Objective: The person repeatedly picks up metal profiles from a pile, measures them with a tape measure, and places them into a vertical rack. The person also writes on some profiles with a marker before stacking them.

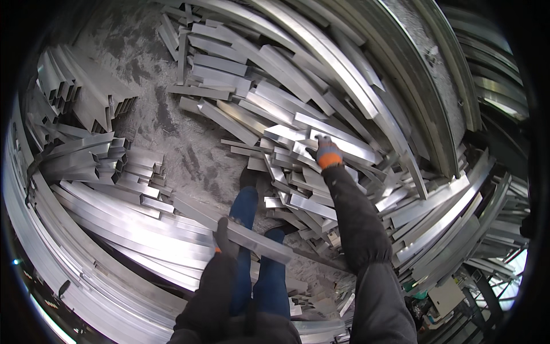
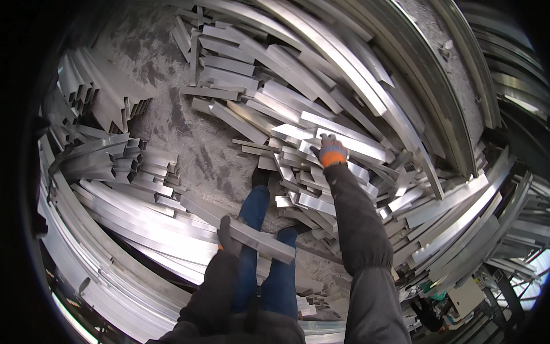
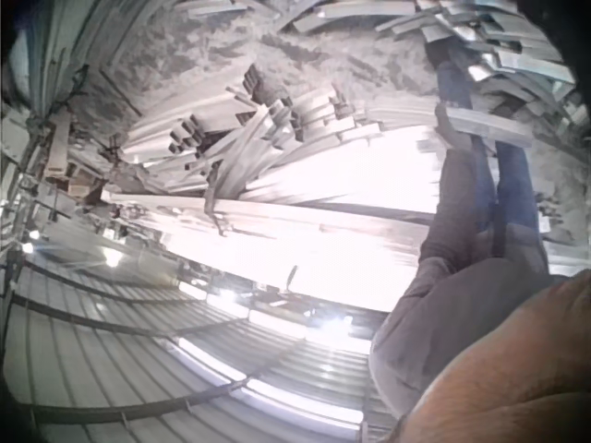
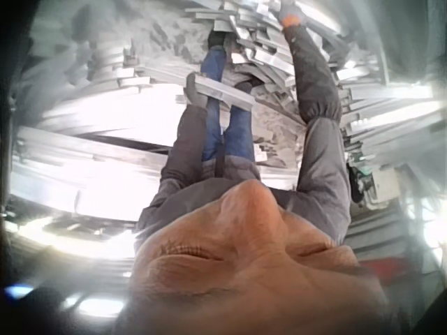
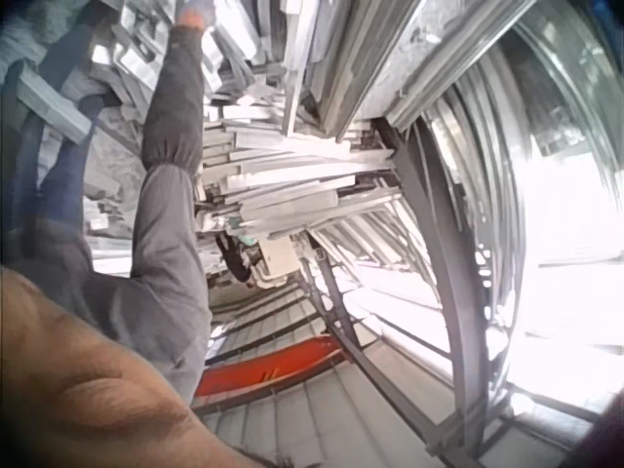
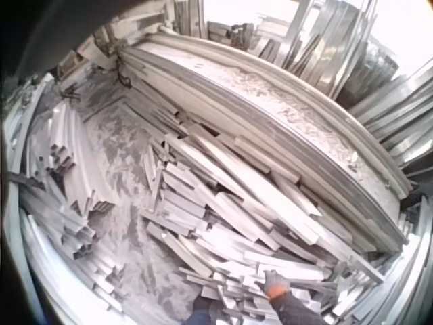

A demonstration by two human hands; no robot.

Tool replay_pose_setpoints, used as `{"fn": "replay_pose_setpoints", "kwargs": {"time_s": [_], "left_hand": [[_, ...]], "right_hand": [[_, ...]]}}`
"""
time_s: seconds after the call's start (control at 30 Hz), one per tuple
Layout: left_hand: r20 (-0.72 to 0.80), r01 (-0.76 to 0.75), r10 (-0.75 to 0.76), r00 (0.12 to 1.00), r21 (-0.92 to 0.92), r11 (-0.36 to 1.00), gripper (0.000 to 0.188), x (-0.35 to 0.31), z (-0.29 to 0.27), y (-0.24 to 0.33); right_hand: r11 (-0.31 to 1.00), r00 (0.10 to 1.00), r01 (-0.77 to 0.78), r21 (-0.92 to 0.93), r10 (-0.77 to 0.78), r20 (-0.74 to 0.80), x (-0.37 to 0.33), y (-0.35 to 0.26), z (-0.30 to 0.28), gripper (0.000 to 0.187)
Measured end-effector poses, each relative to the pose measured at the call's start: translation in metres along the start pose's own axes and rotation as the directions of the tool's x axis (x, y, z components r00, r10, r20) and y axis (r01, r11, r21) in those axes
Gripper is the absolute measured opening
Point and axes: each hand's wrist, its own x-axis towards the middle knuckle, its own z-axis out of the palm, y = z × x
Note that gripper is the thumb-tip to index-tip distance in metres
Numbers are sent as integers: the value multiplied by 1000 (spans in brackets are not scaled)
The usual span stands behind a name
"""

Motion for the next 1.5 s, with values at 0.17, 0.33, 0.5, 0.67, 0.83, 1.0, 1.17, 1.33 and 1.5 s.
{"fn": "replay_pose_setpoints", "kwargs": {"time_s": [0.17, 0.33, 0.5, 0.67, 0.83, 1.0, 1.17, 1.33, 1.5], "left_hand": [[2, 100, -100, 995, -13, 995, 30, 0, -10, -18], [3, 188, -188, 982, 0, 982, 37, -2, -9, -19], [83, 261, -259, 962, -23, 965, 38, -7, 11, -11], [190, 375, -353, 916, -96, 922, 40, -27, 44, -18], [217, 485, -480, 850, 36, 874, 55, -62, 89, -21], [395, 504, -474, 787, 30, 863, 68, -103, 111, -10], [505, 341, -297, 811, 5, 940, 67, -150, 97, -21], [580, 444, -412, 703, 94, 891, 53, -214, 95, -36], [761, 333, -388, 519, 238, 912, 50, -268, 120, -41]], "right_hand": [[984, 997, 66, -164, -73, -35, 105, -43, 14, 67], [959, 969, 10, -284, 62, 240, 132, -70, 20, 32], [960, 985, 172, -223, -171, 23, 67, -64, -54, 43], [931, 889, 362, -50, -360, -284, -82, -41, -179, 49], [762, 618, 642, 88, -446, -648, -229, -32, -217, 59], [570, 627, 741, 355, -397, -671, -349, -27, -190, 60], [545, 621, 750, 376, -383, -684, -453, 2, -168, 52], [734, 719, 599, 321, -315, -619, -548, 59, -137, 48], [551, 796, 236, 800, 363, -485, -611, 120, -48, 35]]}}
